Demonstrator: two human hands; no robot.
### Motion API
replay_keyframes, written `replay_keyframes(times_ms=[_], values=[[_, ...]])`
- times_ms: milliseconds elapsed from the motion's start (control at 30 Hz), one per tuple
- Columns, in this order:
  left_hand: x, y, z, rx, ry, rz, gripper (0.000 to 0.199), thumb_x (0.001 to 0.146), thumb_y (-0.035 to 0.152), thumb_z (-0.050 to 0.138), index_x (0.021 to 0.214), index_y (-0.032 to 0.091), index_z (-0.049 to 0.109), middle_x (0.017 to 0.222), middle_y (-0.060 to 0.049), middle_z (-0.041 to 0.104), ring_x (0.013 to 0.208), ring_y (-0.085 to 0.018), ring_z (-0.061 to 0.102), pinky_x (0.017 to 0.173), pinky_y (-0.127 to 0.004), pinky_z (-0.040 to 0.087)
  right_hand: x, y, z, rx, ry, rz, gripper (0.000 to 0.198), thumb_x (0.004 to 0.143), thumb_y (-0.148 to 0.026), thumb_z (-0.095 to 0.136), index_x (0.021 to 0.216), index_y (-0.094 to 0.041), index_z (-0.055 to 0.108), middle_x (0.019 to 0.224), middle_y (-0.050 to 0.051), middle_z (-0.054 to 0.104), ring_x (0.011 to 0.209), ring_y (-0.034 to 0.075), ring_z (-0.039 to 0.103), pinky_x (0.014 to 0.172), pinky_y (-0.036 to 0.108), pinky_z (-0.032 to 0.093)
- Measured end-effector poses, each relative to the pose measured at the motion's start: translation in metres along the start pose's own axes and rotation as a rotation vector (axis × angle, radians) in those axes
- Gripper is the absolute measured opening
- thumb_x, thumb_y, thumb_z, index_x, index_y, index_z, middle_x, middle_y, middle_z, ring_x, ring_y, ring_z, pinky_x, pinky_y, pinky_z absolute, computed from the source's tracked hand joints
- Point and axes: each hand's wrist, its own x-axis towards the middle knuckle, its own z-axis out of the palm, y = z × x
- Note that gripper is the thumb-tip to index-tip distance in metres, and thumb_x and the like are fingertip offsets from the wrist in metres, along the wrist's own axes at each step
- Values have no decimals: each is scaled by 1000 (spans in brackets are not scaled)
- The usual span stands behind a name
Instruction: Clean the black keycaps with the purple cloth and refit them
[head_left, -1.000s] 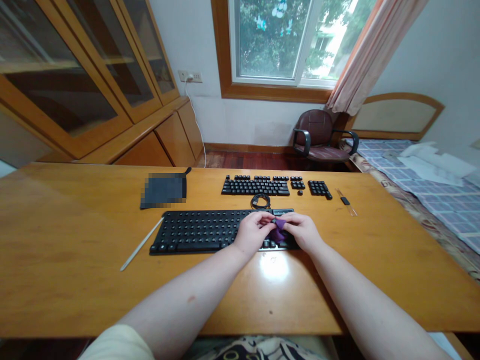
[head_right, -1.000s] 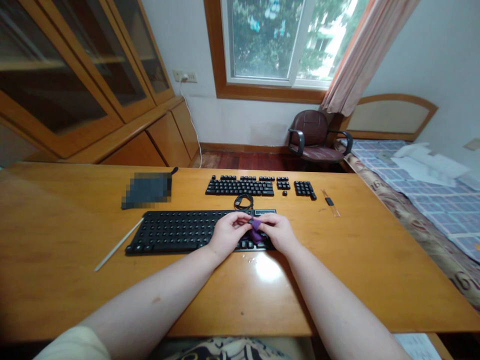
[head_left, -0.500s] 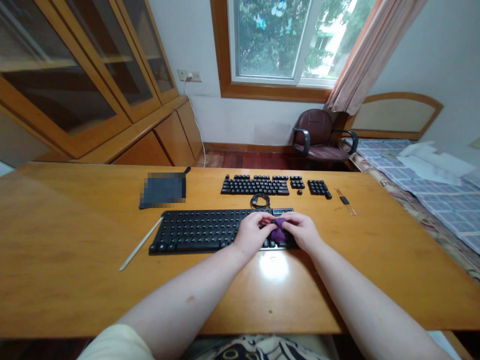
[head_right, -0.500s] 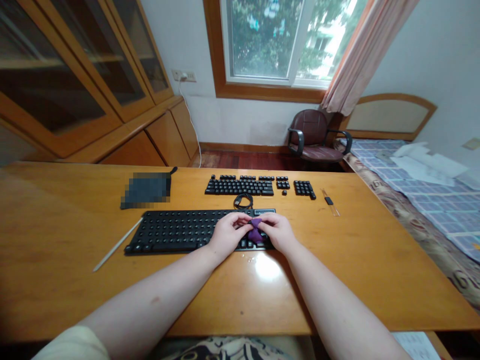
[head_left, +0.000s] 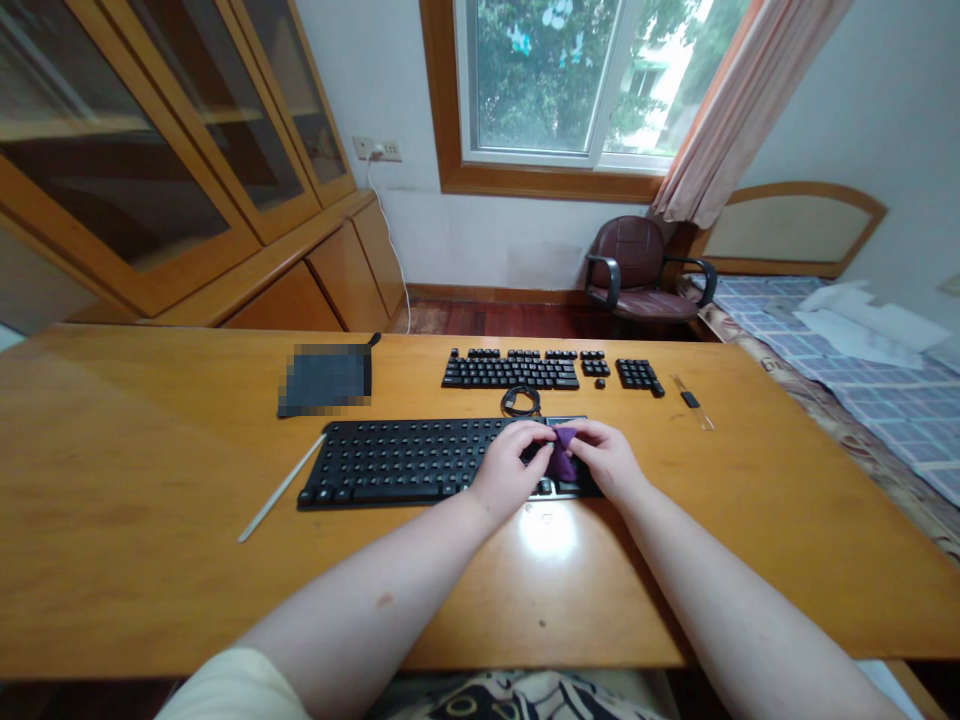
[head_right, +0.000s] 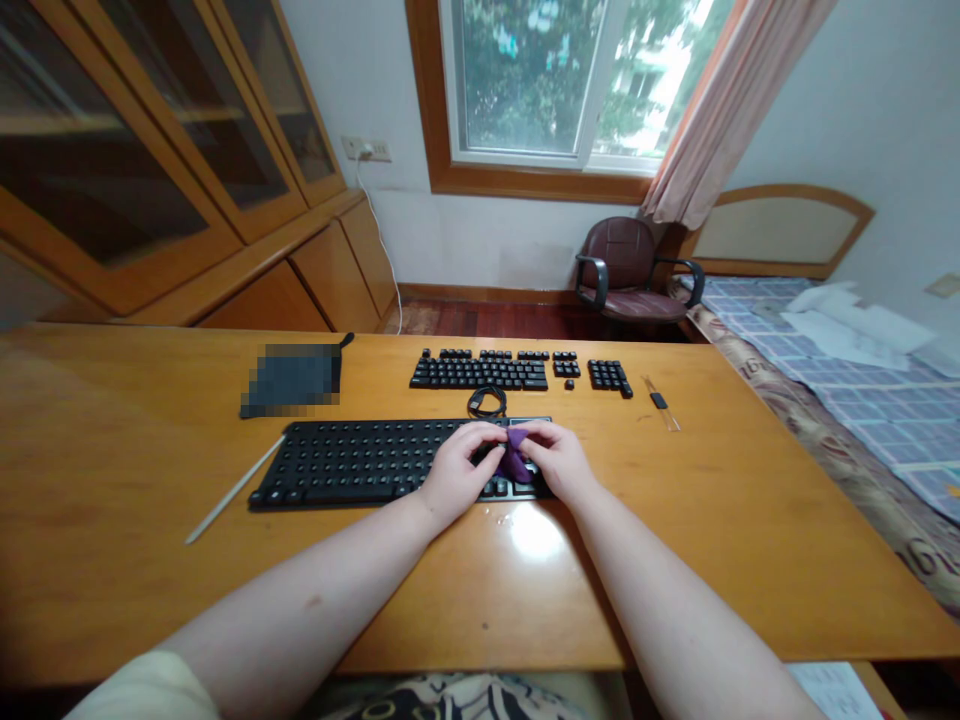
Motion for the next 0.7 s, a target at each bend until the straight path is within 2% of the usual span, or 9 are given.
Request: replay_keyframes(times_ms=[167,300,467,600,700], values=[[0,-4,2,-21,18,-4,11,74,20,62,85,20,65,92,-5,62,92,-17,57,86,-33,46,-1,-2,0,16,-38,-1,17,63,-28,69,78,-19,70,77,3,70,71,18,62,70,31,49],[-1,-5,2,-24,21,-29,16,77,18,58,92,21,65,93,-4,62,93,-15,57,87,-32,46,0,-3,1,56,-5,49,24,64,-33,68,83,-18,70,73,3,69,61,14,59,62,29,49],[-1,-4,0,-62,16,-107,22,77,17,57,98,21,63,98,-4,64,91,-16,59,86,-33,48,1,0,1,66,27,67,27,63,-33,69,85,-17,68,71,3,68,59,13,58,61,28,49],[-1,-6,2,-113,16,-133,22,77,19,58,99,20,63,100,-5,65,93,-17,60,89,-35,47,0,2,1,98,1,59,25,61,-30,70,81,-17,66,62,0,64,55,12,56,58,27,48],[-2,-8,5,-179,44,-151,27,75,18,60,102,20,61,103,-7,63,92,-16,60,88,-34,49,0,3,0,108,-41,62,22,61,-30,70,78,-18,64,64,0,65,55,12,56,58,28,49]])
